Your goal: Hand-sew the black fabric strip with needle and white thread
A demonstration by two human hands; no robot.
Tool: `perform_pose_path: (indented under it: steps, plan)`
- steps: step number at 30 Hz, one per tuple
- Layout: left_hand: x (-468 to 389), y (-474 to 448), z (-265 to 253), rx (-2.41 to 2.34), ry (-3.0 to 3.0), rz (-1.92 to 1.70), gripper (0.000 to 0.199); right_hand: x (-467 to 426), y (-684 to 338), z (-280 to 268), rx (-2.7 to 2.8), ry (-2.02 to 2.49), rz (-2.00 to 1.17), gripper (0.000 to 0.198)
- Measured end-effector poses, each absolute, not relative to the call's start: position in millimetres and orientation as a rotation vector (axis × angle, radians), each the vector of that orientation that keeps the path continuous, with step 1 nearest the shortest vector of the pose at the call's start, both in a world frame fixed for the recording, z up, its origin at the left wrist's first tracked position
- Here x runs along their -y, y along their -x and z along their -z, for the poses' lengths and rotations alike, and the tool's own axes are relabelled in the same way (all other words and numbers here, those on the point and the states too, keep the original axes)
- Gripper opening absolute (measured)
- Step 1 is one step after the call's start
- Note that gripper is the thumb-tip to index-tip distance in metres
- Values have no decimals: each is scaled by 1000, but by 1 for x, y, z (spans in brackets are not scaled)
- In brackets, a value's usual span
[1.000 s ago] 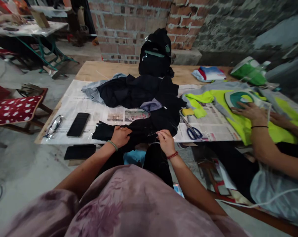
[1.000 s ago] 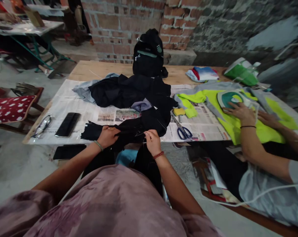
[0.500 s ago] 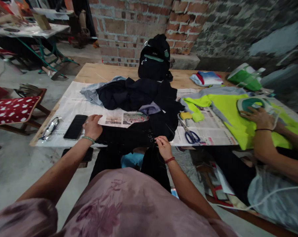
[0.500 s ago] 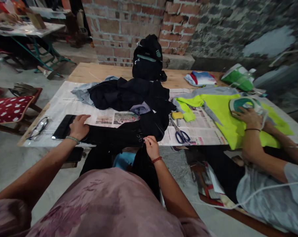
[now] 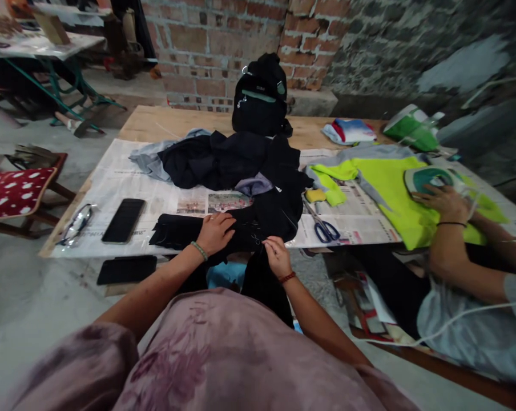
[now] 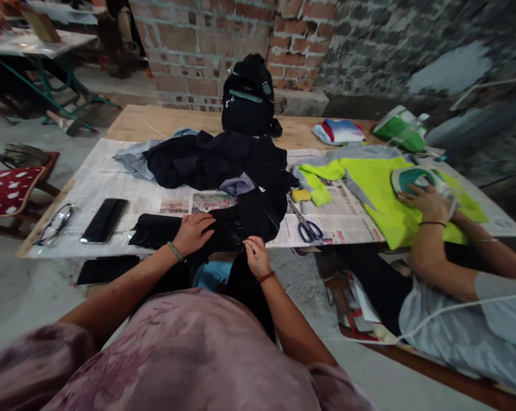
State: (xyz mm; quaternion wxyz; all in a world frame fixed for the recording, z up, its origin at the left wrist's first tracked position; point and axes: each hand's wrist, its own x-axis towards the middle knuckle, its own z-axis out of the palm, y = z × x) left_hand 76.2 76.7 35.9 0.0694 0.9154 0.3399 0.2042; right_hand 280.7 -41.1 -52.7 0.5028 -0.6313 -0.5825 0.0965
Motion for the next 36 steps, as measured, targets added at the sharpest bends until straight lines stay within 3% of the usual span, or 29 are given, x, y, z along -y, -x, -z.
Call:
perform_pose_path:
  steps: [3,7,11,25,31,36]
  plan:
    - [-82,-89,-32,-978,-2799,-491,34,44,-280,54,1416,1533,-214,23]
    - [-83,-92,-28,-963,-2778,-478,11,46,-280,53,1407,1541,-248,25]
    - [-74,-79,-26,-970,-2700,-587,10,46,-280,52,1386,1552,-280,25]
    - [-52,-49,-7,-897,-2811,-603,18,47,-279,47,1398,1529,-270,24]
    - [-46,-60,-10,-1036,-2769,-498,42,46,-279,48,1398,1560,-275,25]
    - [-44,-67,-17,-1070,-2710,-467,15,46,-279,49,1391,1547,-270,24]
